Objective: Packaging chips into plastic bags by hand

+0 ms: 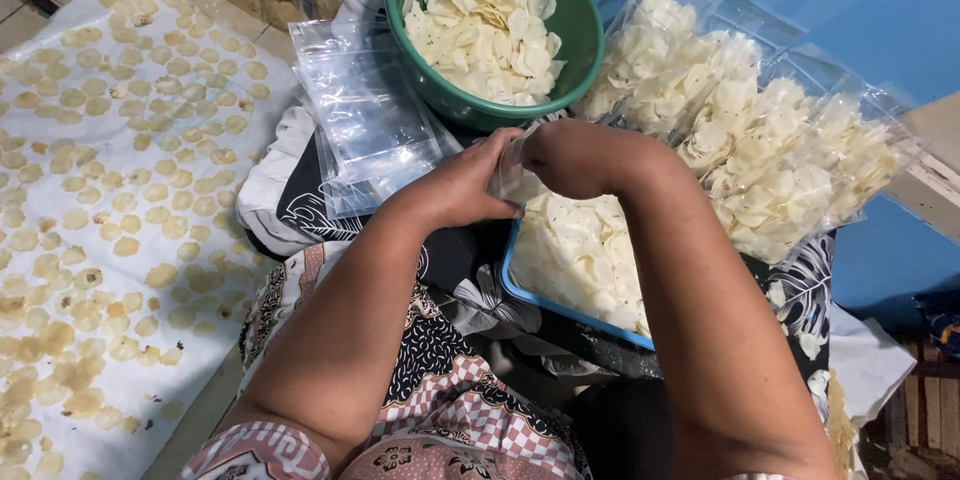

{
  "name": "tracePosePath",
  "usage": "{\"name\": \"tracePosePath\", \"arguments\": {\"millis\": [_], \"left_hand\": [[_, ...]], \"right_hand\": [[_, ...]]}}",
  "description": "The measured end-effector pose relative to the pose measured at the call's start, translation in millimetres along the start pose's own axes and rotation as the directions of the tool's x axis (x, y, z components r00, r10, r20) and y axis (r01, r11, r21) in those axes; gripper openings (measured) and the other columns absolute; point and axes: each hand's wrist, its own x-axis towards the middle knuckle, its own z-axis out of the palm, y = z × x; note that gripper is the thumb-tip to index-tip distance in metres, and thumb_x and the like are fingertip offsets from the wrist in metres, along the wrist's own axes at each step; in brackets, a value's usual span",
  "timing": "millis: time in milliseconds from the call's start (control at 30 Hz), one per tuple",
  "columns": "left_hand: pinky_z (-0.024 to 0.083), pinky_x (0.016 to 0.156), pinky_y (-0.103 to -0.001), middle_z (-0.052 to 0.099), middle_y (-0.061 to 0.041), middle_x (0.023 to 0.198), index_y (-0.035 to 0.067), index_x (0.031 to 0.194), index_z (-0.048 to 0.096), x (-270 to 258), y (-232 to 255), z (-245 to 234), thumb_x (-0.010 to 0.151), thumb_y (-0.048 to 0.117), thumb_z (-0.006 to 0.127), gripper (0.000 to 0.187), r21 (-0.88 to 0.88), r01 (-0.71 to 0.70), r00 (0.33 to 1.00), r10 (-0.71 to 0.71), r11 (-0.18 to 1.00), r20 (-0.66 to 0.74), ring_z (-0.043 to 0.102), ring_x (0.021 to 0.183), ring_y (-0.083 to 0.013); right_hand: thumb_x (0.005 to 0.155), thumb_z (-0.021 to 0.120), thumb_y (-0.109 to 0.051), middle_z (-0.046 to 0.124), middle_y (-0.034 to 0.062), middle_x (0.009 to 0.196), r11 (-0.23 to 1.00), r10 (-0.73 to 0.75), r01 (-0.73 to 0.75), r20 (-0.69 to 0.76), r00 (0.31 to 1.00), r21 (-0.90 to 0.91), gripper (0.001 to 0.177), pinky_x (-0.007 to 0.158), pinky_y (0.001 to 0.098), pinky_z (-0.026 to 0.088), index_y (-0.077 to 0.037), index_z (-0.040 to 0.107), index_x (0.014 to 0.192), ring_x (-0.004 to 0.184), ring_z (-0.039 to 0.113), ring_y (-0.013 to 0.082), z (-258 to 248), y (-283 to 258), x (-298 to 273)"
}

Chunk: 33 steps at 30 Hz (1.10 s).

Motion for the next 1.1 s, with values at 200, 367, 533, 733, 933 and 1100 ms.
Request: {"name": "tracePosePath", "arguments": {"millis": [200, 367, 533, 733, 933, 1100], "left_hand": [[0.042, 0.112, -0.06, 0.05, -0.021, 0.146, 0.023, 0.151, 0.028, 5, -10, 3, 0.076, 0.039, 0.086, 0.096, -0.02, 0.021, 0.999, -0.022, 1.0, -0.026, 0.048, 0.137, -0.0449], [0.043, 0.109, -0.063, 0.048, -0.028, 0.148, 0.015, 0.153, 0.025, 6, -17, 11, 0.08, 0.028, 0.083, 0.095, -0.031, -0.008, 0.999, 0.007, 0.999, -0.031, 0.05, 0.134, -0.0495], [0.044, 0.107, -0.064, 0.049, -0.028, 0.147, 0.015, 0.153, 0.025, 3, -11, 7, 0.082, 0.027, 0.082, 0.092, -0.034, -0.016, 0.999, 0.014, 0.999, -0.051, 0.05, 0.133, -0.0508], [0.042, 0.108, -0.068, 0.044, -0.029, 0.151, 0.014, 0.155, 0.024, -2, -2, 4, 0.082, 0.024, 0.082, 0.093, -0.041, 0.0, 0.999, -0.001, 0.999, -0.036, 0.046, 0.135, -0.054], [0.04, 0.108, -0.069, 0.043, -0.03, 0.152, 0.01, 0.154, 0.025, 0, -3, 4, 0.083, 0.023, 0.081, 0.092, -0.053, -0.002, 0.999, 0.0, 0.999, -0.034, 0.044, 0.136, -0.0556], [0.042, 0.107, -0.066, 0.049, -0.028, 0.147, 0.014, 0.151, 0.029, 6, -18, 9, 0.081, 0.024, 0.084, 0.09, -0.059, -0.03, 0.998, 0.026, 0.998, -0.065, 0.047, 0.133, -0.0537]], "right_hand": [[0.099, 0.053, -0.007, 0.076, 0.0202, 0.107, 0.971, -0.04, 0.13, -0.4, 0.916, 0.201, 0.028, 0.086, 0.0537, 0.055, -0.009, 0.074, 0.118, 0.103, 0.068, 0.0482, -33, -46, -81], [0.103, 0.057, -0.01, 0.077, 0.0132, 0.107, 0.826, 0.248, 0.095, -0.51, 0.824, 0.556, 0.024, 0.092, 0.0405, 0.051, -0.01, 0.073, 0.121, 0.099, 0.067, 0.0244, 29, 28, -85], [0.087, 0.072, -0.016, 0.074, 0.0088, 0.119, 0.941, 0.332, -0.263, -0.44, 0.834, 0.212, 0.031, 0.088, 0.0516, 0.059, -0.02, 0.073, 0.118, 0.112, 0.07, 0.0371, 132, 104, -51], [0.08, 0.068, -0.01, 0.063, 0.0049, 0.137, 0.941, 0.232, -0.332, -0.598, 0.767, -0.061, 0.044, 0.087, 0.0441, 0.064, -0.014, 0.07, 0.124, 0.117, 0.068, 0.0357, 177, 113, -39], [0.086, 0.067, -0.008, 0.061, 0.0094, 0.13, 0.94, 0.3, -0.328, -0.686, 0.662, 0.095, 0.04, 0.079, 0.0474, 0.065, -0.013, 0.07, 0.126, 0.107, 0.069, 0.0396, 187, 125, -35], [0.086, 0.073, -0.011, 0.063, 0.0046, 0.095, 0.907, 0.361, -0.413, -0.658, 0.661, 0.084, 0.019, 0.068, 0.0423, 0.062, -0.018, 0.075, 0.103, 0.081, 0.072, 0.0322, 178, 109, -46]]}}
